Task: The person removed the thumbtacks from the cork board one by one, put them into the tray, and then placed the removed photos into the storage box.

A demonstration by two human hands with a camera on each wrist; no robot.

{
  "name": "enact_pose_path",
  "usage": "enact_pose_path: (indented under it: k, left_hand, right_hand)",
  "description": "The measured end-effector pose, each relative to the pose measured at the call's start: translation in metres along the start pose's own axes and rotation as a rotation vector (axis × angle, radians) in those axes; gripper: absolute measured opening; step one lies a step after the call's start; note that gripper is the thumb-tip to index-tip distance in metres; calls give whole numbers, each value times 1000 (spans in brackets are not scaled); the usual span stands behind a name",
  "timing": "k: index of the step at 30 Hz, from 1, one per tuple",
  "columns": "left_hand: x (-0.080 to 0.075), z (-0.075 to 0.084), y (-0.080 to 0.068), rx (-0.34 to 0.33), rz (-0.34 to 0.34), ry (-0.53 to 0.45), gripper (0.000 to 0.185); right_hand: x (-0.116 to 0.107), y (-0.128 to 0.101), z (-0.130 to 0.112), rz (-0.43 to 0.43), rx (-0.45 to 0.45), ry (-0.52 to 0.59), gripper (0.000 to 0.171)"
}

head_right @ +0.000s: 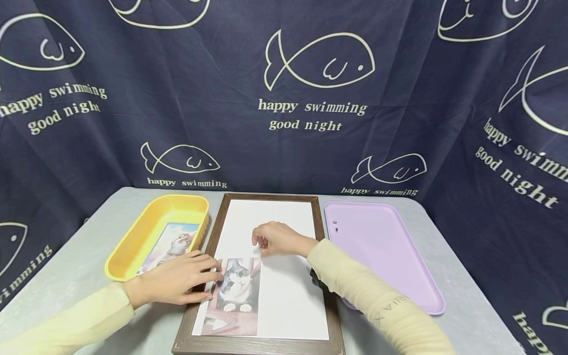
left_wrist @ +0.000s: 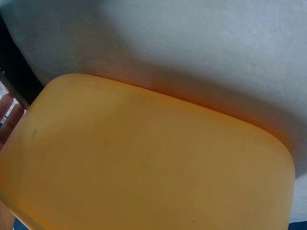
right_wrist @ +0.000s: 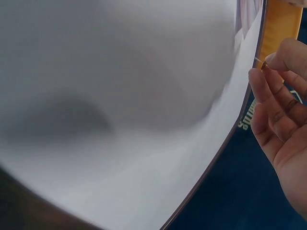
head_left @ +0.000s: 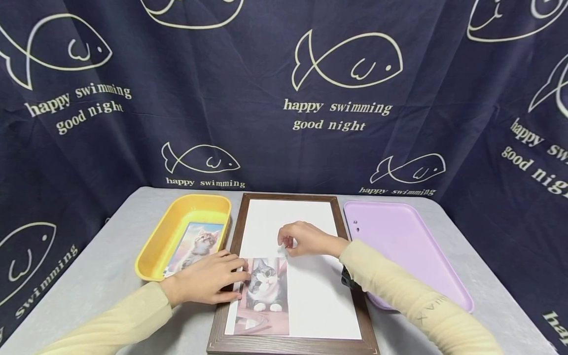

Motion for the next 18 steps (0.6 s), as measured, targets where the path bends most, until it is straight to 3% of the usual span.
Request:
enact_pose_path:
  k: [18]
  left_hand:
    - [1,0,0,-8,-18,12,32]
  right_hand:
    - [-22,-38,38,79,117,23,20]
Point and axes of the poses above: each hand's wrist, its own y-axis towards the middle knuckle, its own x-axis out of the palm, z = x × y, the point moved 4 cm from there along y, towards the middle knuckle, and after that the axes turned 9 degrees about z, right-handed, at the moved point
